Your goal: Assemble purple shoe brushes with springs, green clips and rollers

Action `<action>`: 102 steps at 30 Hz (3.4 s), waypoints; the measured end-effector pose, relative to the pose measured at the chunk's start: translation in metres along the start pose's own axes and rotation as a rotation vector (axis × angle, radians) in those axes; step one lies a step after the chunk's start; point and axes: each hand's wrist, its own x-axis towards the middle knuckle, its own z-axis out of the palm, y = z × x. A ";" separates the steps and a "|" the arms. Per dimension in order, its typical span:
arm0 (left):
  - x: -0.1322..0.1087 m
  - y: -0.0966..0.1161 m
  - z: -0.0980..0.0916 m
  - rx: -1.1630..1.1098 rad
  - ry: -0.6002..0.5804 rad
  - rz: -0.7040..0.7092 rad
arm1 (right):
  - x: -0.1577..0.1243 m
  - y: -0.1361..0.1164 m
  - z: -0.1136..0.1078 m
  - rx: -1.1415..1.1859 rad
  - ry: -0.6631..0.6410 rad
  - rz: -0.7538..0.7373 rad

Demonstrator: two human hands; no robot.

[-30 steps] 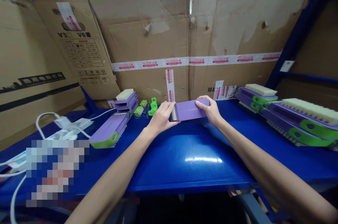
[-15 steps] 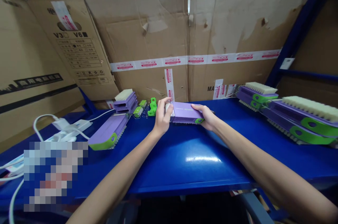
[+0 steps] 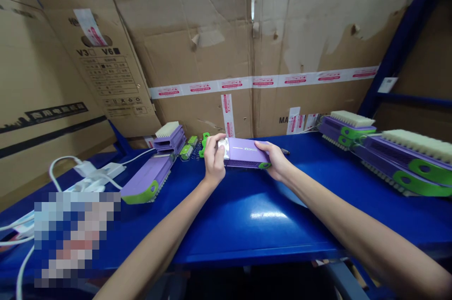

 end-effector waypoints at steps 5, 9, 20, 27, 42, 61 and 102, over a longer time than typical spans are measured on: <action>0.003 -0.001 -0.002 0.012 -0.128 -0.011 | -0.001 -0.004 -0.003 -0.013 0.001 0.091; 0.001 0.000 0.000 0.003 -0.096 -0.028 | 0.000 -0.004 -0.003 0.004 0.003 0.093; 0.000 0.001 0.000 -0.012 -0.129 -0.056 | 0.000 -0.005 -0.003 -0.039 0.049 0.072; 0.003 -0.004 0.007 -0.070 -0.180 -0.097 | 0.012 -0.002 -0.011 -0.034 0.049 -0.065; 0.006 -0.023 0.005 -0.055 -0.368 -0.293 | 0.025 -0.007 -0.029 -0.307 0.090 -0.553; 0.018 -0.034 -0.019 0.582 -0.658 -0.080 | 0.015 0.001 -0.023 -1.027 -0.117 -0.553; 0.033 0.072 -0.091 0.745 -0.240 -0.393 | 0.013 0.017 -0.016 -1.175 0.044 -0.772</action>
